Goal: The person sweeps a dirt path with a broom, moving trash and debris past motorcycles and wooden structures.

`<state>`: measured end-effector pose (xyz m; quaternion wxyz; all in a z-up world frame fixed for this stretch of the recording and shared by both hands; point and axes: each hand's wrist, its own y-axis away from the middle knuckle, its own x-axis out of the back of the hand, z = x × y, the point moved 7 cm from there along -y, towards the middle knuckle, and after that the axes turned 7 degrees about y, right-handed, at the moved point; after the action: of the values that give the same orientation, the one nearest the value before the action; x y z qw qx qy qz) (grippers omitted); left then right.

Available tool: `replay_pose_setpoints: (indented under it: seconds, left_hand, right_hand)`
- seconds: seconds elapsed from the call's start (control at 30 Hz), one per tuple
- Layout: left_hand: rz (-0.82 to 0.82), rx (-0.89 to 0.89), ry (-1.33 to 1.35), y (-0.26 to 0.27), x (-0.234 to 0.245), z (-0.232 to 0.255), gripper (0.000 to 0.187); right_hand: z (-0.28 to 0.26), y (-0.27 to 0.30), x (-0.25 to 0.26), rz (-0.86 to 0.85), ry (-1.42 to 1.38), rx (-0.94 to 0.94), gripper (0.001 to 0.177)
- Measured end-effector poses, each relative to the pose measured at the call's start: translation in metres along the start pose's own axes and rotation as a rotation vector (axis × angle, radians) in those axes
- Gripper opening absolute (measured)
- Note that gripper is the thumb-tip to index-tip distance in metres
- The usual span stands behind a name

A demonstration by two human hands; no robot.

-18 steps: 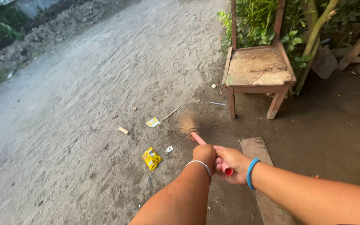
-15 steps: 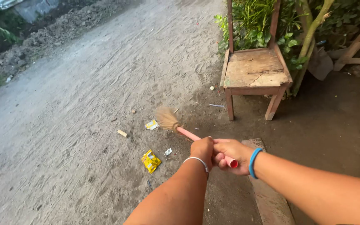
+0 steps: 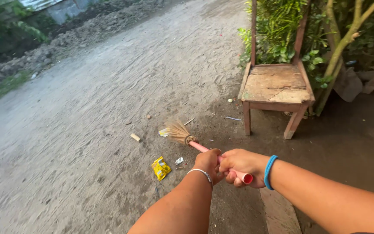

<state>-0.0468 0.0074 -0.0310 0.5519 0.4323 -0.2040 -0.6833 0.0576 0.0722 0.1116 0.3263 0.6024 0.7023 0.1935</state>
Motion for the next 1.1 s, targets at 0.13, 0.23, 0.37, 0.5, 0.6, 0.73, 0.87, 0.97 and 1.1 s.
replay_pose_setpoints:
  seconds: [0.13, 0.23, 0.37, 0.5, 0.6, 0.73, 0.87, 0.97, 1.1]
  left_hand:
    - [0.08, -0.004, 0.012, 0.049, 0.007, 0.014, 0.014]
    - [0.117, -0.042, 0.017, 0.04, 0.029, 0.017, 0.013]
    - [0.043, 0.062, -0.02, 0.029, 0.054, 0.013, 0.016]
    - [0.121, -0.014, 0.117, 0.059, 0.079, 0.021, 0.019]
    - [0.152, -0.076, 0.214, 0.067, 0.103, 0.025, 0.016]
    - [0.3, -0.111, 0.225, 0.119, 0.138, 0.03, 0.02]
    - [0.296, -0.146, 0.288, 0.141, 0.182, 0.025, 0.016]
    - [0.328, -0.15, 0.278, 0.17, 0.215, 0.02, 0.02]
    - [0.34, -0.193, 0.257, 0.189, 0.265, 0.021, 0.019]
  right_hand:
    - [0.0, -0.011, -0.012, -0.025, -0.059, -0.023, 0.007]
    - [0.004, -0.024, -0.027, -0.064, -0.104, -0.045, 0.005]
    - [0.01, -0.039, -0.048, -0.11, -0.132, -0.077, 0.005]
    - [0.013, -0.046, -0.074, -0.175, -0.119, -0.114, 0.008]
    - [0.011, -0.04, -0.102, -0.189, -0.098, -0.12, 0.009]
    - [0.012, -0.022, -0.151, -0.257, -0.057, -0.134, 0.02]
    - [0.028, -0.026, -0.188, -0.191, -0.011, -0.11, 0.007]
    - [0.041, -0.021, -0.224, -0.209, 0.004, -0.114, 0.007]
    - [0.054, -0.017, -0.273, -0.241, 0.013, -0.102, 0.007]
